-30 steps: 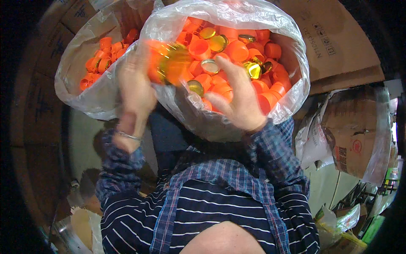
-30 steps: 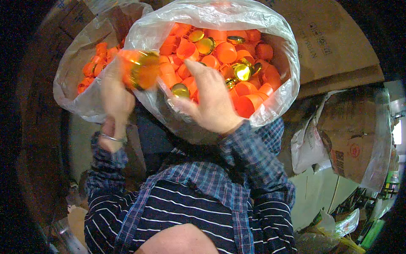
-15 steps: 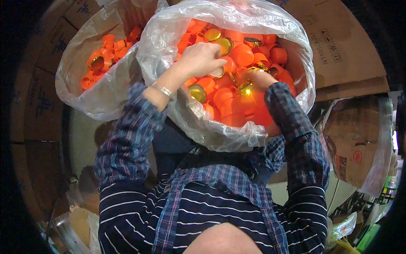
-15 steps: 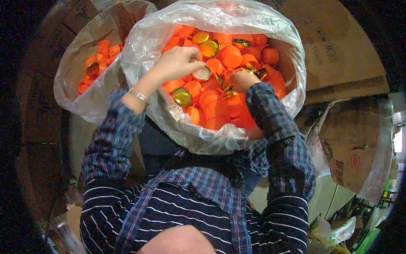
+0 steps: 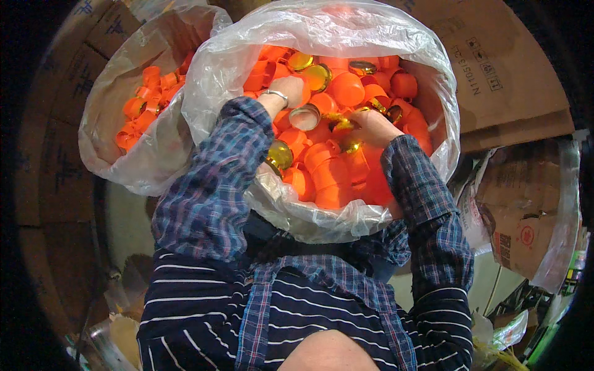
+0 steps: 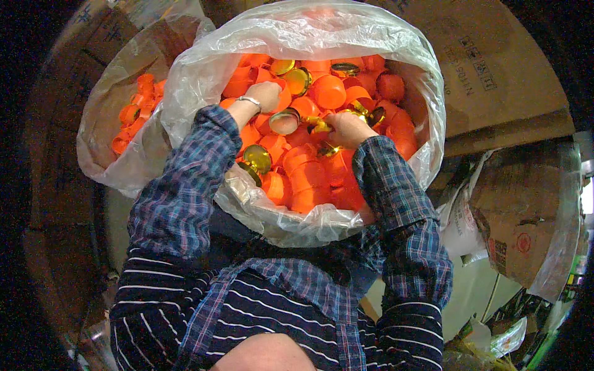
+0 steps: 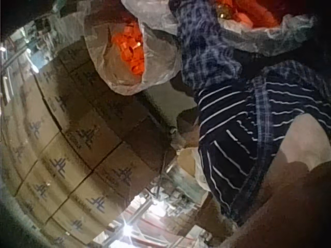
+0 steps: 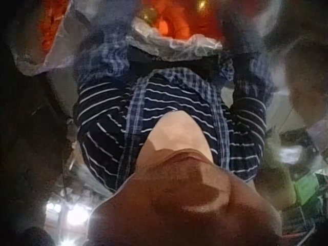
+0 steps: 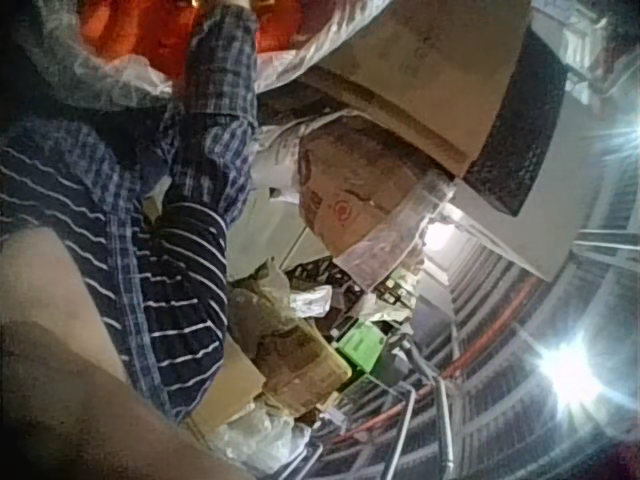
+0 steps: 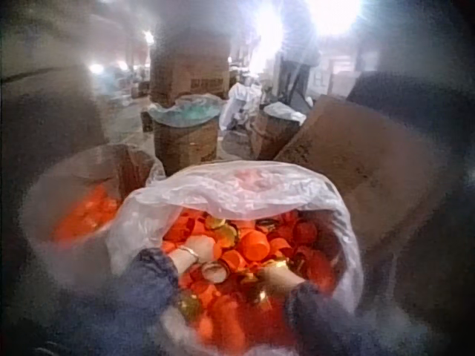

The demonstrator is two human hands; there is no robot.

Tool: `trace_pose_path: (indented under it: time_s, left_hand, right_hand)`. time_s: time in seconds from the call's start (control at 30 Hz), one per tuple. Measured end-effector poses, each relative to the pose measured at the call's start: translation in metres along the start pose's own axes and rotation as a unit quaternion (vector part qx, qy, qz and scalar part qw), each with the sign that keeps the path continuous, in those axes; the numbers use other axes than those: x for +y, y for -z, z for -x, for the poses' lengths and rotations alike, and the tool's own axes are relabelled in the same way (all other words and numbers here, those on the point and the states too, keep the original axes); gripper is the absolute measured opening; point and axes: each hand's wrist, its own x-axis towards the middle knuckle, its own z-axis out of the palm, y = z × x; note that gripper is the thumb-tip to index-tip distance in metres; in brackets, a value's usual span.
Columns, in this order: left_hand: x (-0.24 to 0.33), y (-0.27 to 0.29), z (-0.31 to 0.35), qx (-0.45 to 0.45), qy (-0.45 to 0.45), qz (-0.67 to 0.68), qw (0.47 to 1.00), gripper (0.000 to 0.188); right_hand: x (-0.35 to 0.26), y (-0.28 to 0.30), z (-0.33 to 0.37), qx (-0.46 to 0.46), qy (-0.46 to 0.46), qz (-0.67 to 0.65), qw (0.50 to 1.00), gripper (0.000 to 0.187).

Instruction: The person repeatedly picks orange plastic caps and gold lids from a large bag, aligns them, and presses them together by hand. The assembled units are placed into a second bag. The process continues throughout the clip with no other tools or objects handled.

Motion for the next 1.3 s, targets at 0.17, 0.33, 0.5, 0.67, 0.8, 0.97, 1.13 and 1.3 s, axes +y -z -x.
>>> trace_pose_path:
  time_s: [0.17, 0.33, 0.5, 0.67, 0.8, 0.97, 1.13, 1.3]
  left_hand:
    - [0.022, 0.041, 0.034, 0.117, 0.007, 0.243, 0.963, 0.031]
    - [0.055, 0.051, 0.125, 0.171, -0.056, 0.744, 0.644, 0.024]
    - [0.092, 0.047, 0.198, 0.107, -0.069, 0.898, 0.422, 0.032]
    - [0.127, 0.036, 0.233, 0.105, -0.029, 0.917, 0.385, 0.031]
    - [0.143, 0.034, 0.253, 0.147, -0.041, 0.904, 0.399, 0.028]
    - [0.155, 0.032, 0.272, 0.140, -0.042, 0.898, 0.416, 0.023]
    - [0.157, 0.024, 0.276, 0.167, -0.039, 0.860, 0.480, 0.022]
    - [0.154, 0.020, 0.268, 0.203, -0.063, 0.814, 0.541, 0.023]
  right_hand:
    - [-0.011, 0.017, 0.003, 0.031, -0.036, -0.051, 0.998, 0.026]
    - [-0.050, 0.061, 0.042, 0.132, -0.034, -0.365, 0.921, 0.021]
    - [-0.115, 0.059, 0.098, 0.171, 0.056, -0.735, 0.653, 0.023]
    - [-0.168, 0.026, 0.111, 0.402, -0.015, -0.413, 0.817, 0.031]
    - [-0.194, 0.018, 0.124, 0.429, 0.086, -0.224, 0.871, 0.044]
    - [-0.217, 0.009, 0.132, 0.474, 0.092, -0.198, 0.853, 0.046]
    - [-0.214, 0.006, 0.128, 0.489, 0.126, -0.153, 0.849, 0.046]
    - [-0.211, -0.002, 0.121, 0.492, 0.116, -0.228, 0.832, 0.049]
